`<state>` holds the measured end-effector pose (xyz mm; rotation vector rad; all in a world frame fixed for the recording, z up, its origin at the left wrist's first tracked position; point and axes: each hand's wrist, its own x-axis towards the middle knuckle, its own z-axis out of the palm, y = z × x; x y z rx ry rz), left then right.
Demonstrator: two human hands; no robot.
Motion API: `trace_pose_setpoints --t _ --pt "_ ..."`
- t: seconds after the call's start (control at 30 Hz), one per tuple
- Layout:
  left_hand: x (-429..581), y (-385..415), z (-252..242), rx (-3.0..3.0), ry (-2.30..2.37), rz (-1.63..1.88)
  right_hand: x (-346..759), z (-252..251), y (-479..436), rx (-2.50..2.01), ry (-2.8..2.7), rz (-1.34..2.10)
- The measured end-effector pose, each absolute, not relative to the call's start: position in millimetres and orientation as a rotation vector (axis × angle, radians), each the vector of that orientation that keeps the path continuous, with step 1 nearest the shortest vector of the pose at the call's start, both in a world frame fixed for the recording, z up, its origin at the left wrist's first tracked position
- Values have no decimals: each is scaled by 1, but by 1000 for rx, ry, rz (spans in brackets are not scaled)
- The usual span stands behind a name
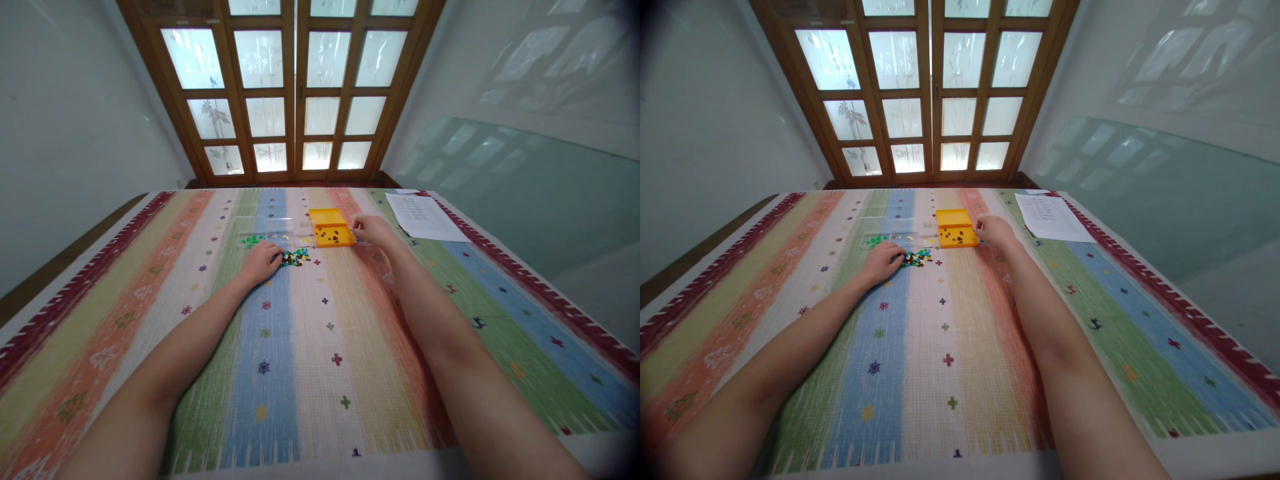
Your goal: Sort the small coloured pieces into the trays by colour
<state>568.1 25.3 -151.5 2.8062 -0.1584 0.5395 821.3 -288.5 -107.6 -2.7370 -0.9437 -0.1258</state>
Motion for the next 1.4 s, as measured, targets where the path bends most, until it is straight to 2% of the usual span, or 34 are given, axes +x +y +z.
trace_pose_setpoints --t 0.07,0.17,0.37,0.5,1.13,1.4 --pt "569 25 -153 2797 -158 550 829 -114 -300 -2815 -819 -144" --pt "570 25 -153 2786 -163 559 836 -119 -310 -2852 -813 4" --pt "570 25 -154 2770 -173 554 845 -113 -322 -2647 -1026 404" --pt "569 25 -153 2762 -165 551 843 -112 -323 -2571 -1019 524" --pt "569 24 -153 2752 -157 524 852 -143 -313 -2590 -1114 44" --pt "569 25 -153 2748 -162 519 840 -129 -308 -2580 -963 -82"
